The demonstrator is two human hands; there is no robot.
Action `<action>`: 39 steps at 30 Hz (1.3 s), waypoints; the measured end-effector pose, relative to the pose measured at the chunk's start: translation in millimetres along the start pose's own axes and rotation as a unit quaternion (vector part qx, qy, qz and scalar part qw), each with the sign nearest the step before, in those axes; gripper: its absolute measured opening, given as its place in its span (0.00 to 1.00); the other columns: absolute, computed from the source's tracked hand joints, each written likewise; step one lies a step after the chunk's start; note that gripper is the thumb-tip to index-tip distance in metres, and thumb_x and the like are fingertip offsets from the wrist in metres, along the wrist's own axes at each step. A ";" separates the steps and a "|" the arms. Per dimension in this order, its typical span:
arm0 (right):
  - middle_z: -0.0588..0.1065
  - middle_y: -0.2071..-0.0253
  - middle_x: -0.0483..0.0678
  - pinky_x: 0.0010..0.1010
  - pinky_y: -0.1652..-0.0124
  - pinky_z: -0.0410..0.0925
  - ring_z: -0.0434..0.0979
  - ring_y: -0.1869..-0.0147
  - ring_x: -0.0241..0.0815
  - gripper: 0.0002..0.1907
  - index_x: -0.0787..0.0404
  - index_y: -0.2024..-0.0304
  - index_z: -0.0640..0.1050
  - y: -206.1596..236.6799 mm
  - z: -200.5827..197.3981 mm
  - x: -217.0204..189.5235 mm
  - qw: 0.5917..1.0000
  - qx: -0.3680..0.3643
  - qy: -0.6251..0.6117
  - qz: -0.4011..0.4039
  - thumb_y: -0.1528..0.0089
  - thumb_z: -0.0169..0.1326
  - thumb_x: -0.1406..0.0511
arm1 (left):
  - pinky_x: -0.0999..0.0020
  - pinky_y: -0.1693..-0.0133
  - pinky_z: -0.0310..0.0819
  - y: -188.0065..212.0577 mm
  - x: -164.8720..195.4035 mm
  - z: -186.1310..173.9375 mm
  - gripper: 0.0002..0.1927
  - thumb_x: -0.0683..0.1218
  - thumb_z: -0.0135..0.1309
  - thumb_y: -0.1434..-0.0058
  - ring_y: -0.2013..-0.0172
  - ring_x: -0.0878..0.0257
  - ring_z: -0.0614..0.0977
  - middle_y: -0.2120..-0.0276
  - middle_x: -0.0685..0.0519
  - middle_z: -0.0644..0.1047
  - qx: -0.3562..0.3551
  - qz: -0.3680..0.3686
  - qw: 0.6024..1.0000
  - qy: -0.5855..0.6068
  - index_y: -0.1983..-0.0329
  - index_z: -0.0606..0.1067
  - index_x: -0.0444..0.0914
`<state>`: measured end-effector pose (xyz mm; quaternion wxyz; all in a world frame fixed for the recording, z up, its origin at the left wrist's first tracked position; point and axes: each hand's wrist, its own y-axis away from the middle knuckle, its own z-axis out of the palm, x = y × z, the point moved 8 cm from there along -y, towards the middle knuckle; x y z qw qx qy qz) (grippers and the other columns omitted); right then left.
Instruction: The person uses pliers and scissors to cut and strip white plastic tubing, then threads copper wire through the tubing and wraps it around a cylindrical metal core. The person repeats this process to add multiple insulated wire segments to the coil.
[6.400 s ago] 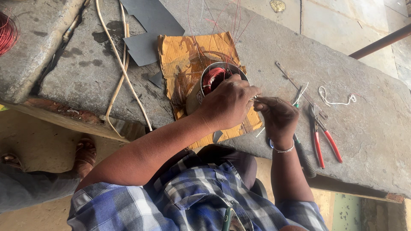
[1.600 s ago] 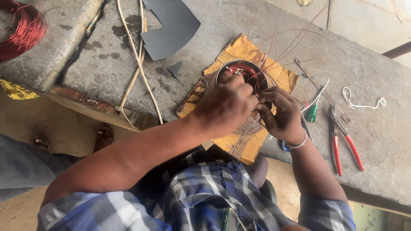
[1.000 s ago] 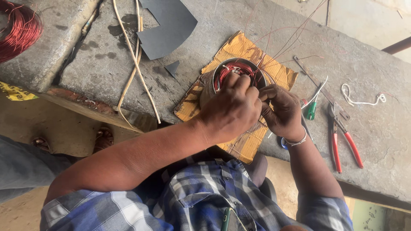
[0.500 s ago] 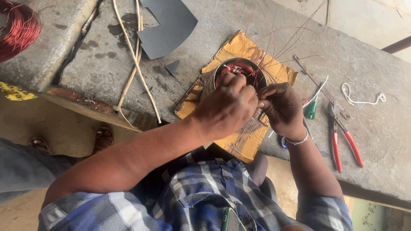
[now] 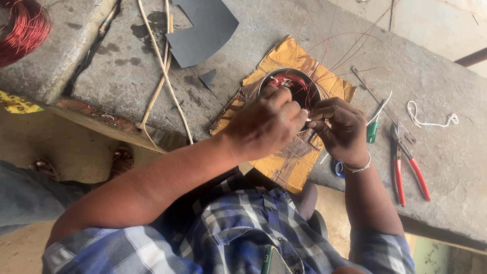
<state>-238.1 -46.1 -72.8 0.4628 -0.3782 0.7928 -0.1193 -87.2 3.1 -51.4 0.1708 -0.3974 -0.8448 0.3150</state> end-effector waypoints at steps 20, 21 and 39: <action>0.75 0.53 0.48 0.23 0.52 0.70 0.76 0.52 0.34 0.07 0.67 0.54 0.76 10.9 13.5 22.0 0.992 0.052 -0.107 0.043 0.32 0.61 0.72 | 0.62 0.48 0.78 14.8 -82.1 -19.9 0.06 0.42 0.55 0.30 0.56 0.57 0.82 0.60 0.50 0.83 -0.049 -0.115 0.978 0.166 0.53 0.82 0.41; 0.75 0.53 0.47 0.23 0.51 0.70 0.76 0.52 0.33 0.07 0.67 0.54 0.76 11.7 15.9 25.4 0.987 0.060 -0.134 0.062 0.31 0.60 0.72 | 0.59 0.48 0.76 16.0 -77.7 -15.7 0.07 0.43 0.56 0.33 0.58 0.57 0.82 0.64 0.50 0.82 -0.076 -0.117 0.980 0.141 0.55 0.82 0.41; 0.77 0.60 0.49 0.24 0.62 0.69 0.77 0.62 0.33 0.08 0.68 0.55 0.81 -10.2 34.6 -24.6 0.998 0.010 0.035 0.053 0.35 0.62 0.70 | 0.59 0.55 0.76 4.4 -60.3 -3.0 0.10 0.45 0.50 0.33 0.63 0.58 0.81 0.77 0.51 0.78 -0.210 -0.055 0.974 -0.064 0.68 0.79 0.40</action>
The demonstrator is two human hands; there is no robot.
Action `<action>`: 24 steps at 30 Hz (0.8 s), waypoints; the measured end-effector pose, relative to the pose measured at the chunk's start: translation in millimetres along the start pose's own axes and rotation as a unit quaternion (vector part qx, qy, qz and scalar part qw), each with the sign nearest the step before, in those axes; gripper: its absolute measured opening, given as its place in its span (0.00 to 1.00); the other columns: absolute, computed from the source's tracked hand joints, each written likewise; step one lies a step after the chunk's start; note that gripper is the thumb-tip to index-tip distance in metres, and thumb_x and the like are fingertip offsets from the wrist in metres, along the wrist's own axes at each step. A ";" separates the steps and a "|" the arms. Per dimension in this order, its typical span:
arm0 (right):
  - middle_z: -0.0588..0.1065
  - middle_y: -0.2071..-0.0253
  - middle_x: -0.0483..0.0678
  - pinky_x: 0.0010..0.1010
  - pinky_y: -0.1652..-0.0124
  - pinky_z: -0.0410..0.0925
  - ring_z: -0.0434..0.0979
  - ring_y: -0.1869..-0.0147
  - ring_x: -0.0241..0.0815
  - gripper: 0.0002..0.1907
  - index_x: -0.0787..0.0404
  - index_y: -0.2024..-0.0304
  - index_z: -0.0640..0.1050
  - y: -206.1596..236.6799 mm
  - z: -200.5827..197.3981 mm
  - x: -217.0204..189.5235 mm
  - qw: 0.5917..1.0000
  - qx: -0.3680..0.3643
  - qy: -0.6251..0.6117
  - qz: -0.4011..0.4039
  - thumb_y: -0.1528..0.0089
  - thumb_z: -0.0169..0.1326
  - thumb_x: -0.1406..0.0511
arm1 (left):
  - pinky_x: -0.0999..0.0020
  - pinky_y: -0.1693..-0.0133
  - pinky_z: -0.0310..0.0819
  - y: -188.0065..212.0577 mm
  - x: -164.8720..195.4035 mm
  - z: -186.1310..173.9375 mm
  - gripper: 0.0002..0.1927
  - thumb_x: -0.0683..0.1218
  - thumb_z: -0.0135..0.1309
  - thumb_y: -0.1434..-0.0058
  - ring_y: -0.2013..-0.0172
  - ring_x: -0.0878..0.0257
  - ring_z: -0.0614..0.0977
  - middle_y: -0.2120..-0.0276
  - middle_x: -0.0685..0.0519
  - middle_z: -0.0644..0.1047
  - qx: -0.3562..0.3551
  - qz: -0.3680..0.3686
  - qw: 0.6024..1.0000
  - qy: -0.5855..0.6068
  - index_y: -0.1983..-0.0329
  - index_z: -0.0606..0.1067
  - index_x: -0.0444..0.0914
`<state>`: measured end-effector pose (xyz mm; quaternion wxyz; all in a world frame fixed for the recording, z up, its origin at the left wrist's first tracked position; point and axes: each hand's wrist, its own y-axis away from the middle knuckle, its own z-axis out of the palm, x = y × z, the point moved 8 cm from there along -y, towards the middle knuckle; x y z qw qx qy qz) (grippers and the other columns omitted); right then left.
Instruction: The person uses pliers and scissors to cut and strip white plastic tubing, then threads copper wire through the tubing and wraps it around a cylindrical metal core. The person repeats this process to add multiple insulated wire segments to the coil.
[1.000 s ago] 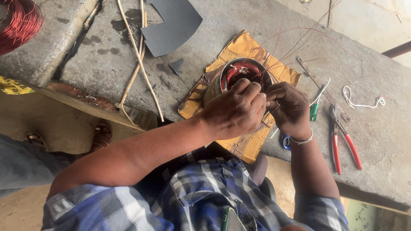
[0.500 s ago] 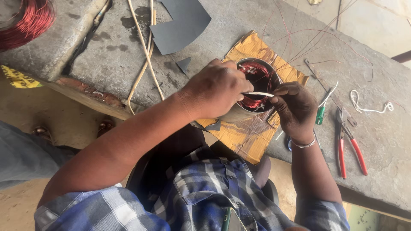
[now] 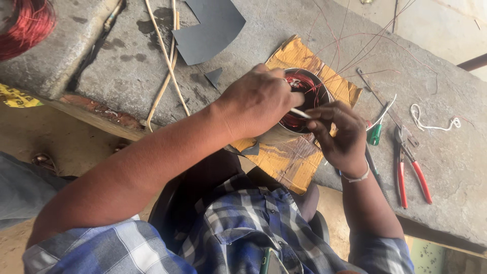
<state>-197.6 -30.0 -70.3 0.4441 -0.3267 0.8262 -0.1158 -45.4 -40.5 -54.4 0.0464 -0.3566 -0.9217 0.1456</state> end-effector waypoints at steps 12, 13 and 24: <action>0.77 0.57 0.51 0.36 0.54 0.70 0.77 0.55 0.47 0.13 0.60 0.49 0.83 -3.7 10.3 -20.8 0.986 -0.033 0.137 -0.088 0.37 0.63 0.67 | 0.64 0.48 0.77 -8.7 -15.5 -7.3 0.11 0.41 0.52 0.39 0.55 0.61 0.82 0.71 0.55 0.80 0.051 0.143 0.988 -0.004 0.76 0.80 0.45; 0.77 0.57 0.51 0.36 0.54 0.70 0.77 0.55 0.47 0.13 0.60 0.50 0.82 -5.5 12.8 -21.5 0.985 -0.026 0.144 -0.086 0.38 0.63 0.66 | 0.64 0.48 0.77 -14.1 -17.7 -3.6 0.11 0.41 0.52 0.38 0.56 0.61 0.81 0.71 0.55 0.80 0.041 0.150 0.988 -0.002 0.75 0.80 0.44; 0.75 0.57 0.50 0.38 0.55 0.67 0.75 0.56 0.47 0.21 0.58 0.48 0.82 -22.1 32.5 -1.9 0.968 0.031 0.217 -0.124 0.44 0.71 0.65 | 0.63 0.51 0.73 -16.3 -44.7 1.3 0.13 0.46 0.54 0.41 0.58 0.62 0.79 0.73 0.61 0.78 0.080 0.249 0.965 -0.012 0.83 0.75 0.47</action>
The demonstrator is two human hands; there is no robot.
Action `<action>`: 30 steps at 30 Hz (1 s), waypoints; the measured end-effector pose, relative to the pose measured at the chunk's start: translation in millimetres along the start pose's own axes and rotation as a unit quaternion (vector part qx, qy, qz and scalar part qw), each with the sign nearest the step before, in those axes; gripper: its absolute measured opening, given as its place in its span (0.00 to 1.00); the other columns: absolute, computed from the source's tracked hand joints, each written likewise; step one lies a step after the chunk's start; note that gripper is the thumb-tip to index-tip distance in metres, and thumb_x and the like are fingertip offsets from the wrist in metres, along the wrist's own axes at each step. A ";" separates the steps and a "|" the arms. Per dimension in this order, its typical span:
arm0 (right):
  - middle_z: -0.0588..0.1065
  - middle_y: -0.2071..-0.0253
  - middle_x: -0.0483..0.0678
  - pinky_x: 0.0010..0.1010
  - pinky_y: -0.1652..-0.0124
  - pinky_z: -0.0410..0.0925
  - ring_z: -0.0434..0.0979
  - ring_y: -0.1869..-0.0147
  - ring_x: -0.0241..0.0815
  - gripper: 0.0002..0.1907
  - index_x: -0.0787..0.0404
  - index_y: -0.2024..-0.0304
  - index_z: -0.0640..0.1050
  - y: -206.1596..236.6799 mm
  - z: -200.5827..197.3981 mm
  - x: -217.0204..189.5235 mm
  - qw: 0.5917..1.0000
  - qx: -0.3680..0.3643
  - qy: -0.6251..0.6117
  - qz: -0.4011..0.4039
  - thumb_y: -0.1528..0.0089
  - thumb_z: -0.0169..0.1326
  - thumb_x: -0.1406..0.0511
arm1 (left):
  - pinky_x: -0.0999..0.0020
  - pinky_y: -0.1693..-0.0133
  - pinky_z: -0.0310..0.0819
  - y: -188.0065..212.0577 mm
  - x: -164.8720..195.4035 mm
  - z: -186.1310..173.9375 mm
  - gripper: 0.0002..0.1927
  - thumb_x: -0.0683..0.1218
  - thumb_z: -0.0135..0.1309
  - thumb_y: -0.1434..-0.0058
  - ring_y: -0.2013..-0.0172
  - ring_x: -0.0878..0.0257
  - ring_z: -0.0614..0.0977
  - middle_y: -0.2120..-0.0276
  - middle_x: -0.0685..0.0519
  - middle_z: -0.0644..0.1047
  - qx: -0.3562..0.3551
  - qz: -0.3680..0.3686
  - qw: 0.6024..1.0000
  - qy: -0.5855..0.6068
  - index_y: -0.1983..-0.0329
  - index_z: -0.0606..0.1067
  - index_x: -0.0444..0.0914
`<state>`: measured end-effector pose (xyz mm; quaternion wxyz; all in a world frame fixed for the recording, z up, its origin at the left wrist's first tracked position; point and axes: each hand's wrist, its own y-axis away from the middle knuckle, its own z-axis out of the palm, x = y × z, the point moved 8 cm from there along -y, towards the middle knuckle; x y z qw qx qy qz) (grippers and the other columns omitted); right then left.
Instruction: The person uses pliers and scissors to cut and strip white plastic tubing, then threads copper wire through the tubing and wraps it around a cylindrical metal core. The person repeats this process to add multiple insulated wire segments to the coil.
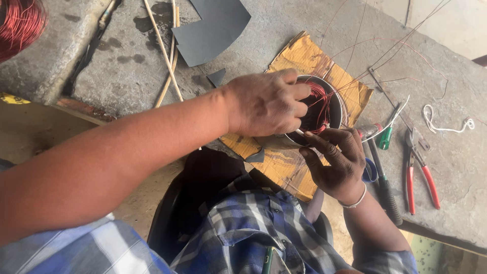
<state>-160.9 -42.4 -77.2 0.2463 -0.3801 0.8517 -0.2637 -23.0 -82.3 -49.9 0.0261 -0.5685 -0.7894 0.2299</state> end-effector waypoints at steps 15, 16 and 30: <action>0.72 0.58 0.53 0.41 0.52 0.68 0.73 0.53 0.51 0.20 0.62 0.53 0.82 41.1 -88.4 -38.3 0.976 0.036 -0.211 -0.040 0.48 0.65 0.67 | 0.61 0.41 0.68 23.6 31.9 7.5 0.15 0.49 0.50 0.31 0.49 0.62 0.79 0.58 0.58 0.80 0.065 -0.107 0.990 -0.064 0.44 0.80 0.48; 0.72 0.58 0.53 0.41 0.52 0.68 0.73 0.53 0.51 0.20 0.62 0.53 0.82 33.7 -85.2 -34.2 0.985 0.035 -0.170 -0.010 0.48 0.65 0.67 | 0.61 0.40 0.67 27.9 33.2 4.3 0.14 0.49 0.50 0.30 0.48 0.62 0.79 0.56 0.58 0.80 0.080 -0.107 0.990 -0.054 0.44 0.80 0.48; 0.75 0.58 0.48 0.38 0.56 0.70 0.75 0.55 0.50 0.22 0.58 0.51 0.82 -2.8 10.3 10.8 1.000 0.016 0.013 0.002 0.47 0.74 0.64 | 0.60 0.37 0.62 44.4 3.8 10.7 0.12 0.48 0.51 0.29 0.44 0.62 0.76 0.52 0.59 0.79 0.123 -0.105 0.987 -0.012 0.49 0.81 0.43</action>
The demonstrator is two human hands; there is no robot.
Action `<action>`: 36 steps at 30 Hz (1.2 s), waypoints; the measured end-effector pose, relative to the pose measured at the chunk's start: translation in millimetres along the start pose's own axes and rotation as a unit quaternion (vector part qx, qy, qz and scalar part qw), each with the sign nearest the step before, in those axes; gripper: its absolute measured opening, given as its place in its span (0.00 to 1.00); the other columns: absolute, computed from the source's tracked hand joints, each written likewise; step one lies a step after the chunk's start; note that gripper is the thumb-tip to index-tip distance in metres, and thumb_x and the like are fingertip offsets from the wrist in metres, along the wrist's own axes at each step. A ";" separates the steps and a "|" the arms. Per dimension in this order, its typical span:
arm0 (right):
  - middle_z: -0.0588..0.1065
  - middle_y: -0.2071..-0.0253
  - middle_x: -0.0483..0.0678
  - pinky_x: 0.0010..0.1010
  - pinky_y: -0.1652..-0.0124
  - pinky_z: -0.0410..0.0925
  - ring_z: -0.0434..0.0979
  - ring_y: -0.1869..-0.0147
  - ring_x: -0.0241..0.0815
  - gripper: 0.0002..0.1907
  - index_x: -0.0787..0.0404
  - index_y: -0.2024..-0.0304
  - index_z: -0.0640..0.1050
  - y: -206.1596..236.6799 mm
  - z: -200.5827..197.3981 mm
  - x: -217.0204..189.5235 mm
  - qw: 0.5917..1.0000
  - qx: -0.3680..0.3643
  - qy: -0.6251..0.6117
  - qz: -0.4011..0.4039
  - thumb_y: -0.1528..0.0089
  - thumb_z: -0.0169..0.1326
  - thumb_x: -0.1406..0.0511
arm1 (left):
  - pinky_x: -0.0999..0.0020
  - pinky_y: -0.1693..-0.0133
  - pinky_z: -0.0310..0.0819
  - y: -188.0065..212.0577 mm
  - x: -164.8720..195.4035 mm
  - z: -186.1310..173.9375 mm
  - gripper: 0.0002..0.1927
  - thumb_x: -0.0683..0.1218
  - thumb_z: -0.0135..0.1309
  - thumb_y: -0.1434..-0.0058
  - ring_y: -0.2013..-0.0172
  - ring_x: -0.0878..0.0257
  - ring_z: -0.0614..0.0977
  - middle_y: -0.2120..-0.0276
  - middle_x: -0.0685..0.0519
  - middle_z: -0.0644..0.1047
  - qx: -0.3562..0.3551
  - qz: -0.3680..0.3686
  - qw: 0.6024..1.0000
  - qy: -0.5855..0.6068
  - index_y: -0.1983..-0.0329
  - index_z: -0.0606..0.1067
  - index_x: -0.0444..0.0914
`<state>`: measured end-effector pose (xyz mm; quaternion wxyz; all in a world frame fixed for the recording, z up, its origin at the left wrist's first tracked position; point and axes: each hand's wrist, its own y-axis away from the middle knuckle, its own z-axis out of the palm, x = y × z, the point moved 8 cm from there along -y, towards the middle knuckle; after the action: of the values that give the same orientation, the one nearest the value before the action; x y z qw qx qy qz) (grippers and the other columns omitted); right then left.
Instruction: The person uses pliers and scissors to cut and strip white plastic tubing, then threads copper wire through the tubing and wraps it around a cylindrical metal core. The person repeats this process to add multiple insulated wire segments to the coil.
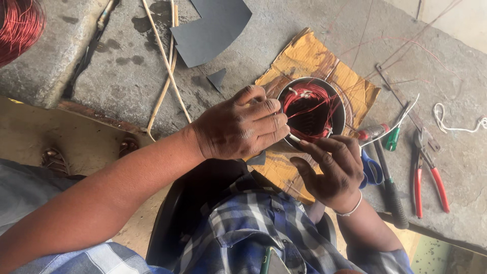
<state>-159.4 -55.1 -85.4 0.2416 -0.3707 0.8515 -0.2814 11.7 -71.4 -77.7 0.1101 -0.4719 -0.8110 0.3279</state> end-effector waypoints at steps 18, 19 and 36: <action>0.75 0.59 0.48 0.38 0.56 0.67 0.74 0.55 0.50 0.19 0.58 0.53 0.82 -2.4 24.7 7.6 0.999 0.028 0.040 0.001 0.45 0.74 0.68 | 0.56 0.37 0.58 0.1 -18.3 14.2 0.10 0.50 0.51 0.25 0.44 0.61 0.72 0.56 0.62 0.77 -0.066 -0.023 0.994 -0.086 0.61 0.80 0.46; 0.75 0.59 0.47 0.38 0.56 0.67 0.74 0.55 0.51 0.19 0.58 0.53 0.82 -1.9 23.8 5.3 0.999 0.026 0.042 0.001 0.45 0.74 0.69 | 0.54 0.37 0.58 -1.6 -18.9 16.9 0.10 0.50 0.51 0.26 0.44 0.61 0.73 0.56 0.61 0.78 -0.079 -0.023 0.993 -0.083 0.62 0.80 0.47; 0.73 0.65 0.55 0.35 0.61 0.67 0.74 0.62 0.54 0.46 0.70 0.49 0.72 125.6 14.9 -160.6 0.346 -0.571 -0.722 -0.180 0.32 0.33 0.33 | 0.54 0.45 0.63 4.0 55.9 -35.5 0.17 0.57 0.57 0.32 0.50 0.56 0.77 0.49 0.51 0.80 0.015 -0.123 0.992 0.033 0.47 0.81 0.43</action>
<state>-114.6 134.9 -146.4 0.4365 -0.6228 0.2140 0.6130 2.2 -8.0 -60.6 0.1835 -0.3776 -0.8537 0.3080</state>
